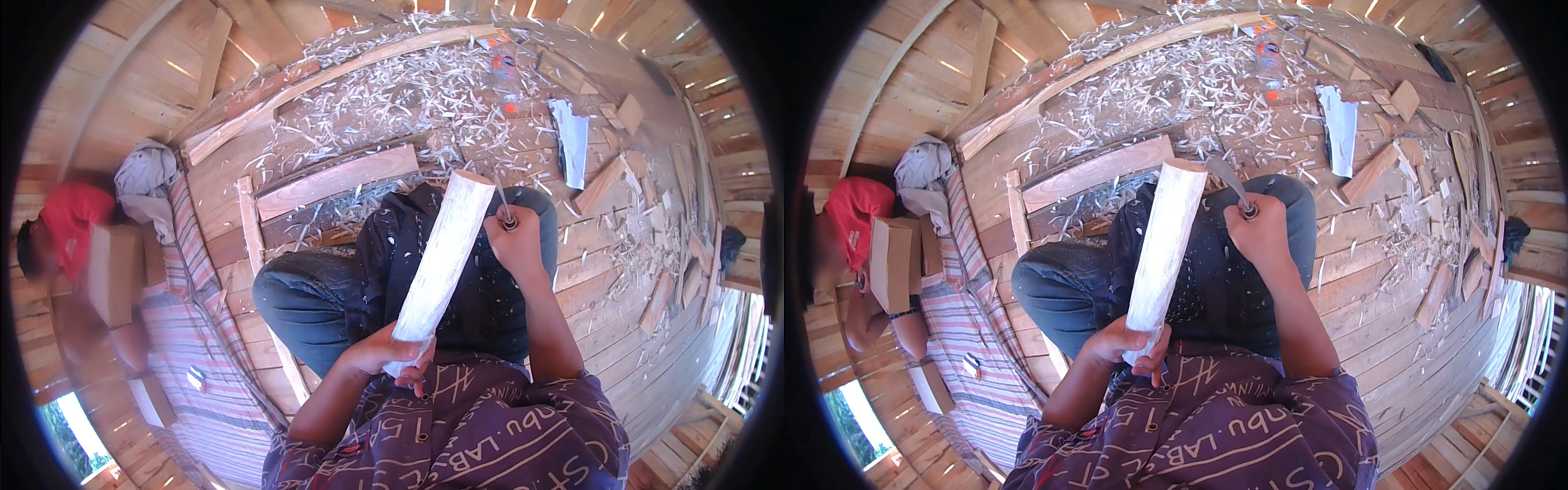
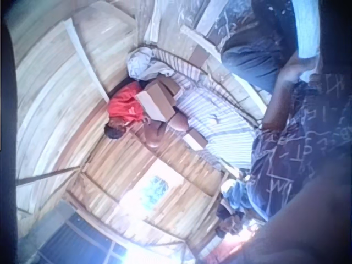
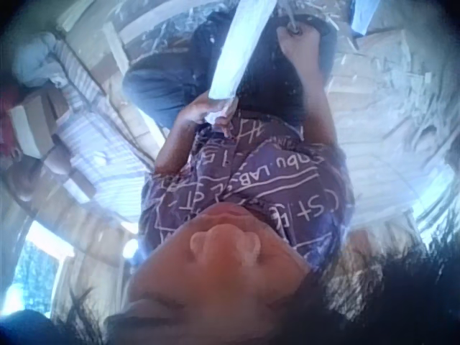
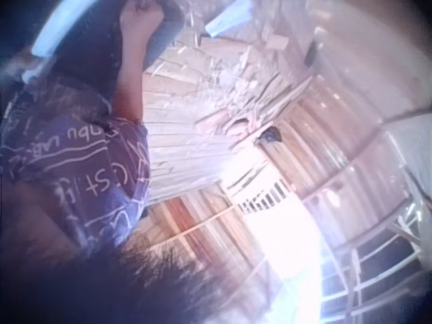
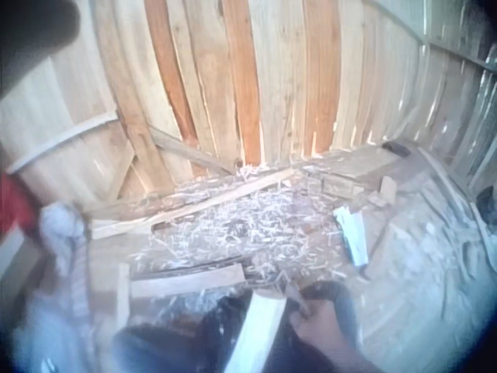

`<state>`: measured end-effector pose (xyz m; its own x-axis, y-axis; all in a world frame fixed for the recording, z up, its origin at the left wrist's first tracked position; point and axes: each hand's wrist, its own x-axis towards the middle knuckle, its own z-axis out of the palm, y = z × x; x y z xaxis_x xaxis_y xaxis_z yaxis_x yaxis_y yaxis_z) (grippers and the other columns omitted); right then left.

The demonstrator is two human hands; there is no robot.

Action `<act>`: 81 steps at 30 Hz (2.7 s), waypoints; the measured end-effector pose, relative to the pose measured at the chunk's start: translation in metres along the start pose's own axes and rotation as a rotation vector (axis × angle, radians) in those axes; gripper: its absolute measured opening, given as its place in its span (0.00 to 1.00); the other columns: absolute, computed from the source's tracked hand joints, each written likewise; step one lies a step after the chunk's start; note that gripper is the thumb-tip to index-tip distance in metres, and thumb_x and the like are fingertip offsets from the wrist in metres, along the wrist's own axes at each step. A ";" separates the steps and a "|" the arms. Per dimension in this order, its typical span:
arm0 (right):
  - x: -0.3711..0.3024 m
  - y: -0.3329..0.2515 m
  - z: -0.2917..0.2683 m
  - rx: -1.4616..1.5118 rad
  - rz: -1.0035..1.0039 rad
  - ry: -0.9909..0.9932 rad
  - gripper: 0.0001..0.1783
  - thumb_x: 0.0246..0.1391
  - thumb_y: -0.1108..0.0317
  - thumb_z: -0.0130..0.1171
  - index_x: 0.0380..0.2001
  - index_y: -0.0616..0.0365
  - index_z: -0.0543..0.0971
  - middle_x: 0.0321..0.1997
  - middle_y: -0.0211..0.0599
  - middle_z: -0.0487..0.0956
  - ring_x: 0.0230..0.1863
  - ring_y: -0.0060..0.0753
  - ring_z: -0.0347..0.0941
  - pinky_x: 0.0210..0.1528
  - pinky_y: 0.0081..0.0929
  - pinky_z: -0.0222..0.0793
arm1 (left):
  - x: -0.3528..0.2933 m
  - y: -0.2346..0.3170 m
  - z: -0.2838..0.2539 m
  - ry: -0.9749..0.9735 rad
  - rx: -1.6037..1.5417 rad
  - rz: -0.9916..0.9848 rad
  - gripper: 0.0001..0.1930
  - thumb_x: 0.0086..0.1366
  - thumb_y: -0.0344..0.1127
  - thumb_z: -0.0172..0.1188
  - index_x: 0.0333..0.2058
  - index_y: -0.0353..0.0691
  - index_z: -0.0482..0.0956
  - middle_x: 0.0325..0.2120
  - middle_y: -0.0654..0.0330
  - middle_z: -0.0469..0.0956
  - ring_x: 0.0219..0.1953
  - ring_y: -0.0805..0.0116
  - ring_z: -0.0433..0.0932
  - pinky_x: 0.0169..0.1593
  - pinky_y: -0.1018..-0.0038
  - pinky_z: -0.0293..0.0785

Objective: The person shaves a wooden cylinder with a knife while sitting on the floor, removing thin strips of wood to smooth the surface.

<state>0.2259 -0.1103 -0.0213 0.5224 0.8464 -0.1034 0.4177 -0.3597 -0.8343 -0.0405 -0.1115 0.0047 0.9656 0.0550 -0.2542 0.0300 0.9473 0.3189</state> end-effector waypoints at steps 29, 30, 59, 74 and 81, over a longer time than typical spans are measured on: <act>0.130 0.005 -0.017 -0.026 0.143 0.385 0.15 0.38 0.64 0.59 0.20 0.70 0.77 0.19 0.54 0.76 0.23 0.48 0.76 0.30 0.39 0.69 | 0.002 -0.032 0.038 0.105 0.633 -0.239 0.13 0.56 0.35 0.63 0.34 0.35 0.71 0.16 0.63 0.70 0.17 0.75 0.71 0.23 0.74 0.75; 0.128 -0.002 -0.020 -0.083 0.052 0.350 0.15 0.38 0.64 0.58 0.19 0.71 0.76 0.18 0.55 0.76 0.22 0.46 0.76 0.29 0.38 0.68 | -0.004 -0.039 0.028 0.242 0.384 -0.125 0.13 0.56 0.35 0.64 0.32 0.35 0.71 0.15 0.63 0.69 0.16 0.74 0.70 0.25 0.72 0.76; 0.070 -0.022 -0.005 -0.367 0.010 0.134 0.15 0.42 0.60 0.58 0.25 0.64 0.79 0.24 0.53 0.78 0.31 0.54 0.76 0.37 0.42 0.71 | -0.011 -0.026 0.029 0.630 0.574 0.137 0.07 0.61 0.32 0.57 0.28 0.35 0.73 0.19 0.65 0.73 0.20 0.79 0.74 0.24 0.81 0.69; -0.021 -0.029 0.010 -0.513 -0.338 -0.152 0.08 0.34 0.63 0.62 0.20 0.52 0.78 0.20 0.41 0.77 0.26 0.46 0.77 0.33 0.40 0.73 | 0.009 -0.017 0.040 0.986 1.319 0.241 0.10 0.56 0.32 0.57 0.35 0.35 0.69 0.21 0.41 0.75 0.26 0.42 0.77 0.29 0.55 0.72; 0.065 -0.027 -0.027 -0.502 -0.045 0.230 0.15 0.40 0.61 0.60 0.24 0.65 0.80 0.23 0.54 0.78 0.29 0.53 0.76 0.35 0.41 0.72 | 0.008 -0.051 0.044 0.778 1.303 0.206 0.12 0.54 0.31 0.58 0.37 0.36 0.69 0.22 0.41 0.76 0.29 0.39 0.76 0.32 0.54 0.72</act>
<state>0.2685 -0.0558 0.0088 0.6210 0.7781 0.0941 0.7172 -0.5157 -0.4687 -0.0231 -0.1732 0.0265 0.6233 0.6864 -0.3747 0.5164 -0.0014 0.8564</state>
